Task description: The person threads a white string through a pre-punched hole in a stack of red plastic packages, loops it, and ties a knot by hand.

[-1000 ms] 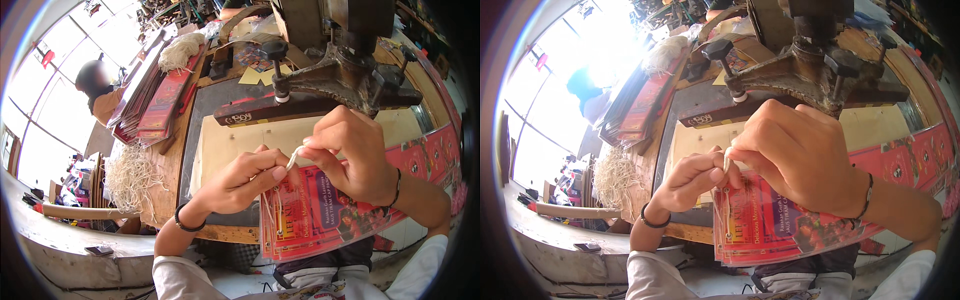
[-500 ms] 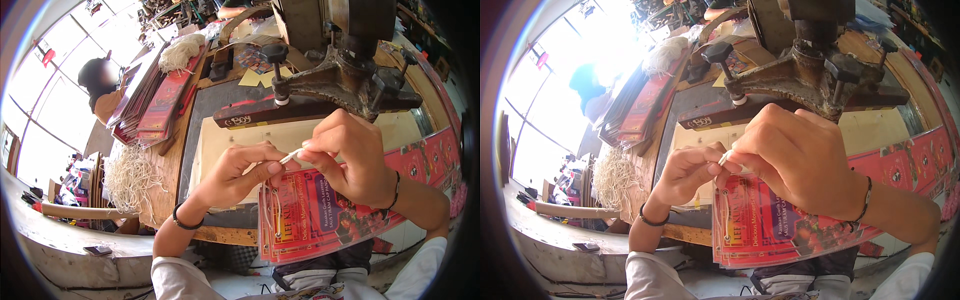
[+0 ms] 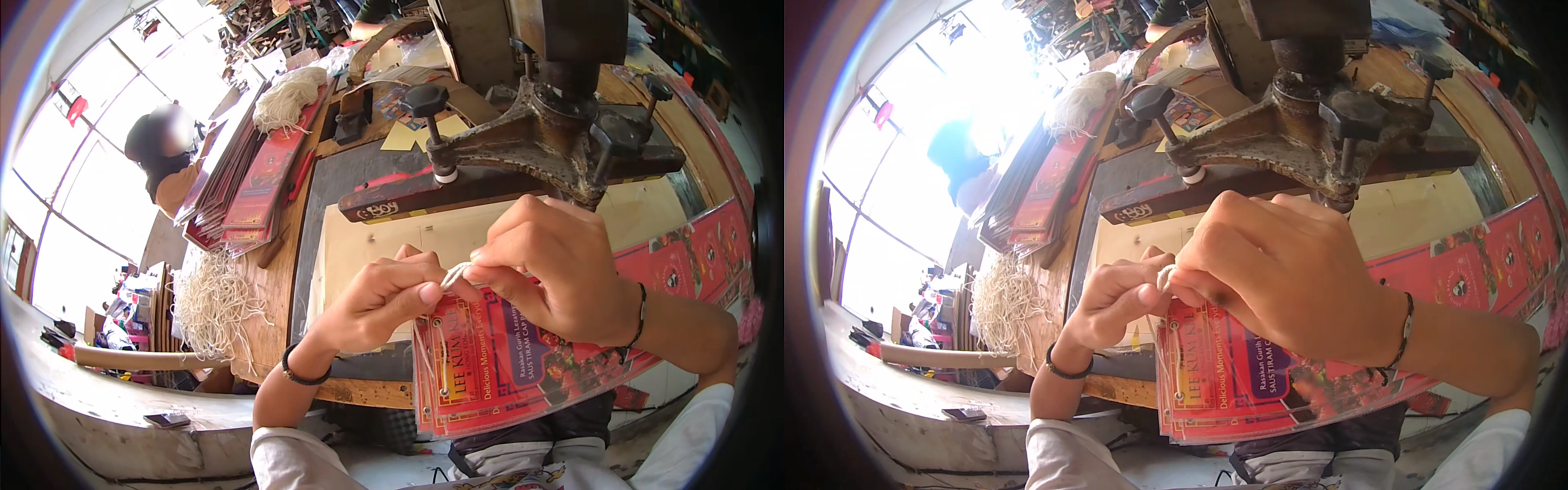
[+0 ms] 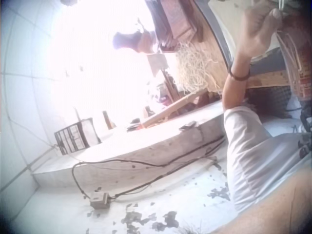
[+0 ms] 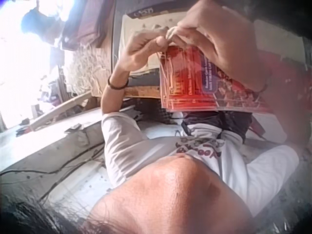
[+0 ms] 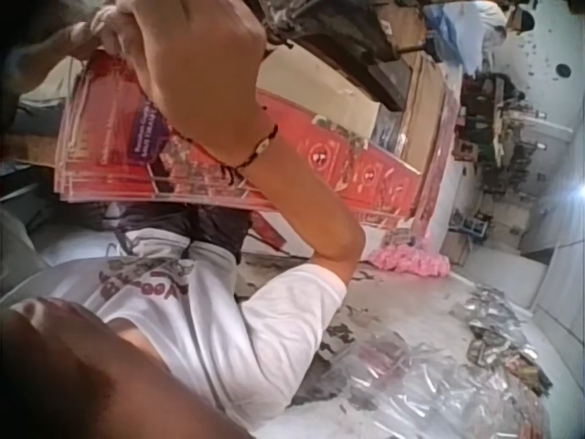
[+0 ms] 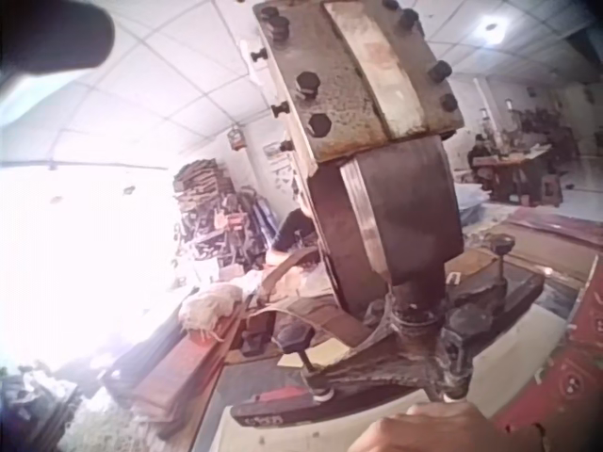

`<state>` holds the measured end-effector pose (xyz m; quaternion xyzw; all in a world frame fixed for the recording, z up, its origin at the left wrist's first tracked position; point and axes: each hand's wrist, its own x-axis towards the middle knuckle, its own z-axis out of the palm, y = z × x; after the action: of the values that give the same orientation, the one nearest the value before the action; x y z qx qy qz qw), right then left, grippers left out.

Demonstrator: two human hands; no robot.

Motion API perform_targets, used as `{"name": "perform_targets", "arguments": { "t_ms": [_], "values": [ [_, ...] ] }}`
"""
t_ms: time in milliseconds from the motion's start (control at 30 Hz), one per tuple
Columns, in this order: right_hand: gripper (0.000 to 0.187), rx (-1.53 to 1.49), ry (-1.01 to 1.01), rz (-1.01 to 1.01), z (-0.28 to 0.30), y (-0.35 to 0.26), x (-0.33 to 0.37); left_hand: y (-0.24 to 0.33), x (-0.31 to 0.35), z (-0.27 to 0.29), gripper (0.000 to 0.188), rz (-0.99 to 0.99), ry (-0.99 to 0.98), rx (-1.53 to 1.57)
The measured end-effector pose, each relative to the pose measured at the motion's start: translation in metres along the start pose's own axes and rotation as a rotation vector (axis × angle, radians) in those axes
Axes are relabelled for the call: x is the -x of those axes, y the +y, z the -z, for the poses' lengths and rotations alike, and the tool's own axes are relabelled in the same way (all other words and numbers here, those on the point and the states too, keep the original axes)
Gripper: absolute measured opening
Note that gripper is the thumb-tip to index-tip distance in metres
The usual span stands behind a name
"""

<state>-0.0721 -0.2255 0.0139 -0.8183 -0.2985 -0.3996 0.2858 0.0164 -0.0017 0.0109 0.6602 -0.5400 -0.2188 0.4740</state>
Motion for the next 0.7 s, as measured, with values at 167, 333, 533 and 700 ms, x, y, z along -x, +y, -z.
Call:
{"name": "perform_targets", "arguments": {
  "t_ms": [167,333,533,700],
  "values": [
    [0.016,-0.03,-0.016,-0.032,-0.003,0.0,0.003,0.008,0.001,-0.02,0.03,0.289,0.267,0.316],
    [0.016,-0.046,-0.03,-0.03,-0.002,-0.002,0.002,-0.009,0.005,-0.011,0.03,0.042,0.124,0.212],
    [0.016,-0.062,-0.045,-0.003,-0.005,0.002,0.003,0.0,-0.002,-0.017,0.036,0.095,0.222,0.219],
    [0.017,-0.022,-0.091,-0.012,-0.006,-0.003,0.004,-0.006,-0.001,-0.009,0.037,-0.008,0.187,0.074]
  ]
}}
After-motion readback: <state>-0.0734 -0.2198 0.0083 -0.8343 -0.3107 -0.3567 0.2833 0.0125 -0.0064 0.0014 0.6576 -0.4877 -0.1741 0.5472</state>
